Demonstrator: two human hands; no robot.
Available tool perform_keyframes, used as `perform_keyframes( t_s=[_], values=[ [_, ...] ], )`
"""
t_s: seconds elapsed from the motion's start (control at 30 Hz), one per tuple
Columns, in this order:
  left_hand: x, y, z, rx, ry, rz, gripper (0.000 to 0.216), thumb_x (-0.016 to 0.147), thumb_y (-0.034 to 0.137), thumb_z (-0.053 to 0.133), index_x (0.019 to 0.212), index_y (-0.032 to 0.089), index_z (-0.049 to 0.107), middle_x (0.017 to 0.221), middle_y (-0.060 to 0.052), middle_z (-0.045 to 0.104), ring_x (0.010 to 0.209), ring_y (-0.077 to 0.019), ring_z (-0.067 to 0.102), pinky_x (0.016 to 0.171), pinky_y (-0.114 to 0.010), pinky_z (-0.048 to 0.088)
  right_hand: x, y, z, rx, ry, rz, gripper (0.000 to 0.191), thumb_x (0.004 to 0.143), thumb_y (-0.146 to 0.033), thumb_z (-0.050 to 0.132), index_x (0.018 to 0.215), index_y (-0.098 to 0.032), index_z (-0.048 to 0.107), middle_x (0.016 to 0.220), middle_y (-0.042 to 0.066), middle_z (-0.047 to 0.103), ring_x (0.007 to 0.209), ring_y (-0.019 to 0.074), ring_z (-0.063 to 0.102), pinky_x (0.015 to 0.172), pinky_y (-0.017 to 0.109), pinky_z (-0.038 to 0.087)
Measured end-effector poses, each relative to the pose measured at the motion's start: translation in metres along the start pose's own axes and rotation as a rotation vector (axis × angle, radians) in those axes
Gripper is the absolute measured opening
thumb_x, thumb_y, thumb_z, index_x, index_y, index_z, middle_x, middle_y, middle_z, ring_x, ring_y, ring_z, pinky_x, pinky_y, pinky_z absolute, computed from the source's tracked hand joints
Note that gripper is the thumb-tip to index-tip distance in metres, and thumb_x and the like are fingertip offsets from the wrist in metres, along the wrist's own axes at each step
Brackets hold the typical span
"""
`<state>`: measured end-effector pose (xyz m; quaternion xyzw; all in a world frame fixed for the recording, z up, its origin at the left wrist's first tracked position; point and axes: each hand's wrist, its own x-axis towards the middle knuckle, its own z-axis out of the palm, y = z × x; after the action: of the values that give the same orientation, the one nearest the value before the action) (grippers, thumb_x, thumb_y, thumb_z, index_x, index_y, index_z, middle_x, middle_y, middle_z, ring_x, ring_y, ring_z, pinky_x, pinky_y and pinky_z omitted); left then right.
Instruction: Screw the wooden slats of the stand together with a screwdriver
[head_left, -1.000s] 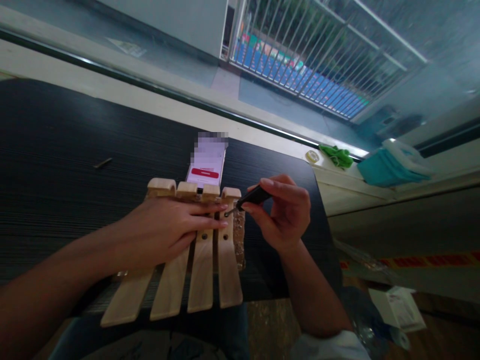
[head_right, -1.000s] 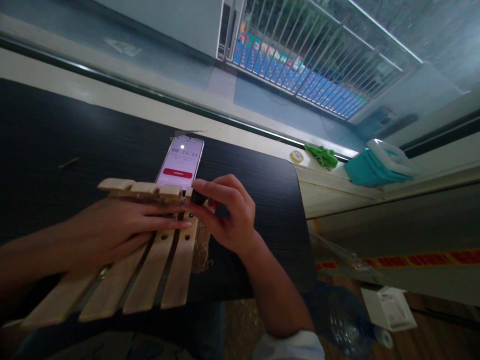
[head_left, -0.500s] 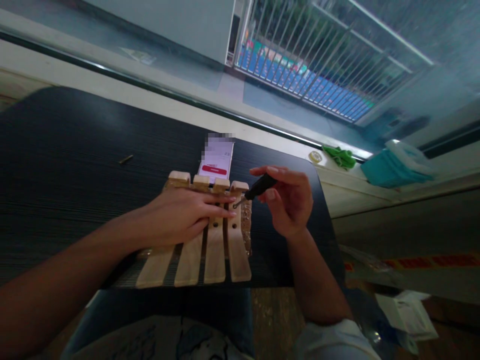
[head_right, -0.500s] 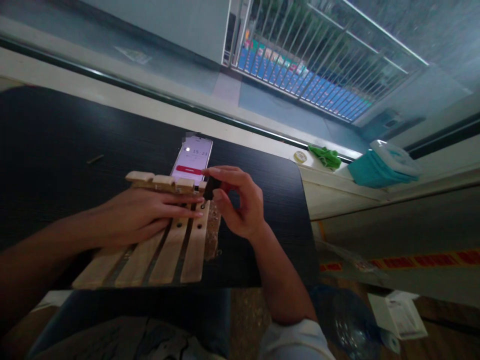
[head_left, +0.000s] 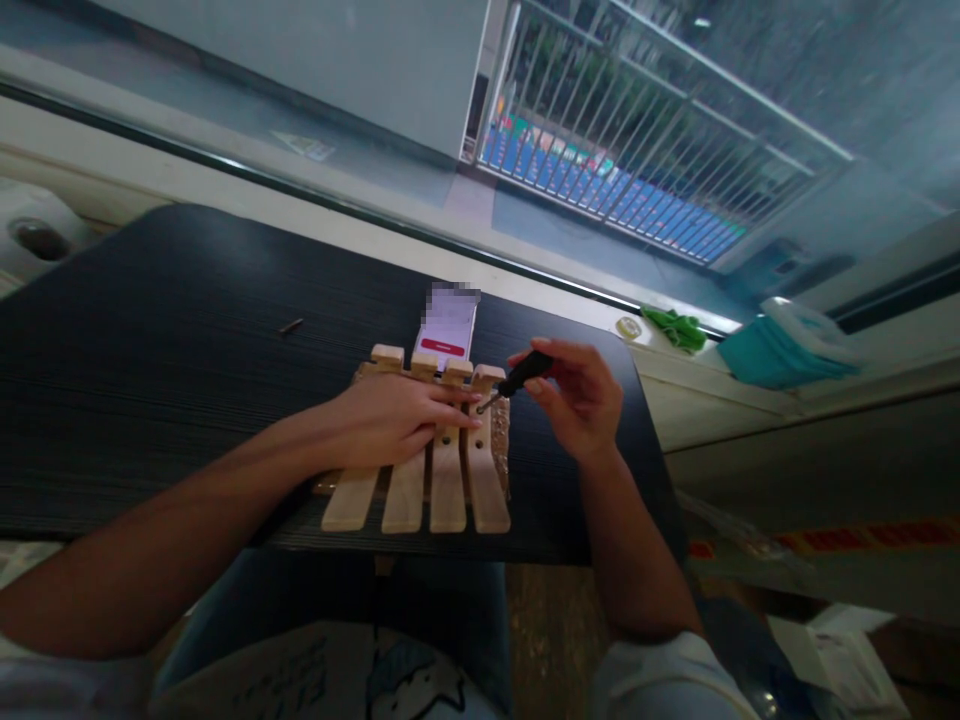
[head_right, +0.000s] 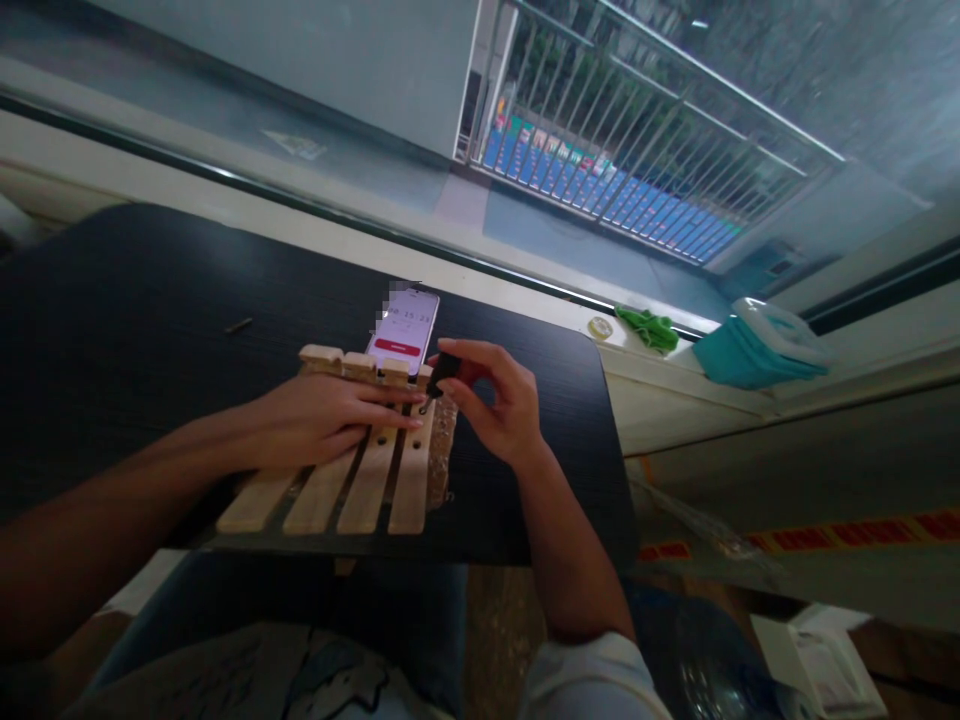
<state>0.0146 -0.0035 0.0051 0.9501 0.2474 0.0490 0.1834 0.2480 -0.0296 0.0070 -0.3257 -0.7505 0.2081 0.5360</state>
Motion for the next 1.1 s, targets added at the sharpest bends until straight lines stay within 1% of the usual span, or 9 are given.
perform_keyframes(
  t_s=[0.13,0.23,0.37,0.5,0.67,0.8,0.9,1.0,1.1],
  values=[
    [-0.001,-0.001,0.001,0.013,0.009,0.002,0.048,0.091,0.016,0.043,0.129,0.036,0.062,0.147,0.007,0.049,0.126,-0.0194,0.056,0.107,-0.036,0.044,0.0,0.004,0.004,-0.036,0.078,0.002,0.032,0.082,-0.027,0.067,0.113,-0.031,0.059,0.088,-0.003,0.067,0.068,0.0108,0.066,0.058,0.027,0.058],
    [-0.001,0.0,0.0,0.02,-0.001,0.0,0.048,0.091,0.017,0.042,0.13,0.038,0.061,0.147,0.007,0.049,0.126,-0.0209,0.056,0.106,-0.038,0.045,0.0,0.005,0.008,-0.056,0.136,-0.021,0.031,0.081,-0.029,0.069,0.11,-0.031,0.059,0.081,-0.005,0.061,0.062,0.0098,0.061,0.054,0.026,0.055],
    [0.0,0.002,-0.002,0.031,-0.021,-0.016,0.048,0.091,0.016,0.043,0.129,0.038,0.061,0.146,0.007,0.049,0.126,-0.0214,0.056,0.106,-0.039,0.045,0.001,0.006,0.012,-0.033,0.187,-0.061,0.033,0.079,-0.024,0.071,0.108,-0.032,0.058,0.085,-0.005,0.058,0.059,0.0066,0.057,0.05,0.022,0.051],
    [0.0,0.001,-0.001,0.041,-0.002,-0.025,0.049,0.09,0.016,0.044,0.129,0.04,0.061,0.145,0.009,0.05,0.126,-0.0196,0.057,0.106,-0.036,0.045,0.002,0.005,0.016,-0.029,0.226,-0.076,0.032,0.079,-0.027,0.07,0.107,-0.031,0.054,0.084,-0.005,0.056,0.058,0.006,0.055,0.048,0.02,0.05],
    [0.0,0.001,-0.001,0.035,-0.004,-0.011,0.048,0.09,0.016,0.045,0.13,0.038,0.061,0.145,0.007,0.05,0.125,-0.0184,0.057,0.106,-0.033,0.045,0.0,-0.001,0.02,-0.051,0.165,-0.085,0.033,0.082,-0.023,0.067,0.109,-0.029,0.049,0.097,-0.001,0.067,0.07,0.0095,0.065,0.051,0.021,0.053],
    [0.001,0.002,-0.002,0.018,-0.004,-0.027,0.048,0.09,0.016,0.044,0.128,0.038,0.063,0.144,0.007,0.051,0.126,-0.0201,0.057,0.107,-0.038,0.044,-0.002,0.0,0.02,-0.018,0.141,-0.068,0.039,0.083,-0.021,0.065,0.115,-0.031,0.047,0.096,-0.001,0.071,0.07,0.0109,0.067,0.054,0.024,0.054],
    [0.0,0.003,-0.002,0.005,-0.005,-0.025,0.049,0.09,0.015,0.043,0.128,0.037,0.063,0.145,0.007,0.05,0.127,-0.0209,0.056,0.108,-0.04,0.043,-0.002,0.002,0.016,-0.012,0.115,-0.084,0.04,0.083,-0.019,0.064,0.119,-0.031,0.051,0.096,-0.001,0.071,0.075,0.0121,0.069,0.059,0.027,0.057],
    [0.0,0.001,0.0,0.005,-0.001,-0.003,0.051,0.089,0.013,0.043,0.13,0.037,0.061,0.146,0.007,0.048,0.128,-0.0204,0.056,0.109,-0.04,0.043,-0.001,0.001,0.009,0.01,0.044,-0.058,0.036,0.084,-0.016,0.064,0.117,-0.03,0.06,0.097,0.0,0.072,0.081,0.0124,0.069,0.064,0.026,0.058],
    [0.0,-0.001,0.001,0.003,0.015,0.018,0.051,0.089,0.013,0.043,0.13,0.037,0.061,0.146,0.008,0.049,0.129,-0.019,0.054,0.109,-0.037,0.042,0.001,-0.002,0.003,0.068,-0.008,-0.027,0.039,0.087,-0.016,0.059,0.124,-0.029,0.058,0.103,0.002,0.073,0.079,0.0114,0.069,0.067,0.027,0.06]
  ],
)
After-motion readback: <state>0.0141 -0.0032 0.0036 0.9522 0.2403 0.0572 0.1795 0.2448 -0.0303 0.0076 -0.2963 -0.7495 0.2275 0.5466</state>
